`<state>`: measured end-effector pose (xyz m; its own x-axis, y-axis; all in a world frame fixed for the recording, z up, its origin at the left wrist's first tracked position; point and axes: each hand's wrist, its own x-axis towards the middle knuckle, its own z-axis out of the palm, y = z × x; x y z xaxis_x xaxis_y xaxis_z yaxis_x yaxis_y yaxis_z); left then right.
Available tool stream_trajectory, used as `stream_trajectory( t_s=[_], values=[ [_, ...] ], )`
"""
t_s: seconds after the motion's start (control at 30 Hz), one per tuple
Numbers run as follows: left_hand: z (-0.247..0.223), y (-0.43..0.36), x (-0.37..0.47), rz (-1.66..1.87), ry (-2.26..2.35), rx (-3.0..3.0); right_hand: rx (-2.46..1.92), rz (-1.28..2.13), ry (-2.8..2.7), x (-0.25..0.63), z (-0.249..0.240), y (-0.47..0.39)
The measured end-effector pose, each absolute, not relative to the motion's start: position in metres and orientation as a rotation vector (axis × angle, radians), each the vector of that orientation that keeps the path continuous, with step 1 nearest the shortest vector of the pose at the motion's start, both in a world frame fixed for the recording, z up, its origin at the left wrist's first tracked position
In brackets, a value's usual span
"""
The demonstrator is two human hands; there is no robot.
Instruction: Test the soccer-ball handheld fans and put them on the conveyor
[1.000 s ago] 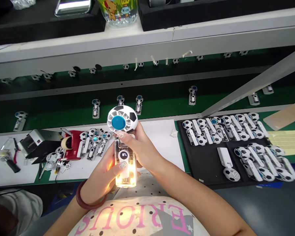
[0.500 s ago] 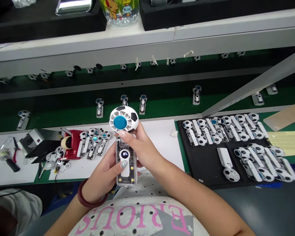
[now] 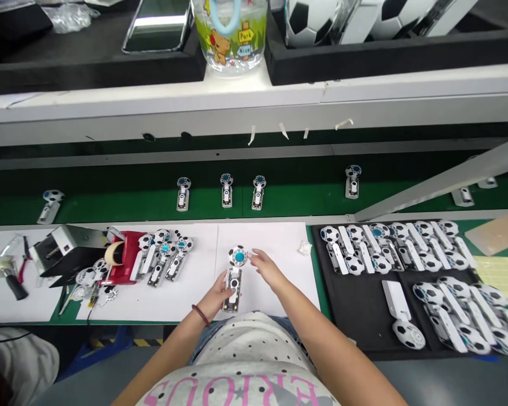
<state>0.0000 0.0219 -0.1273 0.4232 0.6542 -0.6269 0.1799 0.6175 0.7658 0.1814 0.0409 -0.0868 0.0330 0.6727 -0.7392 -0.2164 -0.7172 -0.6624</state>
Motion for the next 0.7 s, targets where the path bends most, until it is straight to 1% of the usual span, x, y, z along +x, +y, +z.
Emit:
stream_trajectory(
  t_s=[0.1,0.17,0.23,0.37,0.47,0.57,0.7],
  values=[
    [-0.179,0.018,-0.016,0.235,1.276,1.007,-1.809,1.750,-0.406,0.193,-0.122,0.043],
    [-0.200,0.019,-0.027,0.122,1.354,1.114,-1.863,1.736,-0.385,0.200,-0.137,0.050],
    [-0.212,0.022,-0.036,-0.008,1.406,1.227,-1.902,1.703,-0.387,0.207,-0.148,0.062],
    [-0.216,0.035,-0.048,-0.264,1.436,1.432,-1.954,1.615,-0.427,0.224,-0.171,0.098],
    [-0.211,0.065,-0.052,-0.343,1.438,1.547,-2.006,1.509,-0.476,0.237,-0.191,0.133],
    [-0.203,0.118,-0.045,-0.252,1.489,1.637,-2.045,1.346,-0.571,0.250,-0.207,0.170],
    [-0.195,0.208,-0.009,-0.004,1.551,1.660,-2.091,1.135,-0.691,0.266,-0.211,0.215]
  ],
)
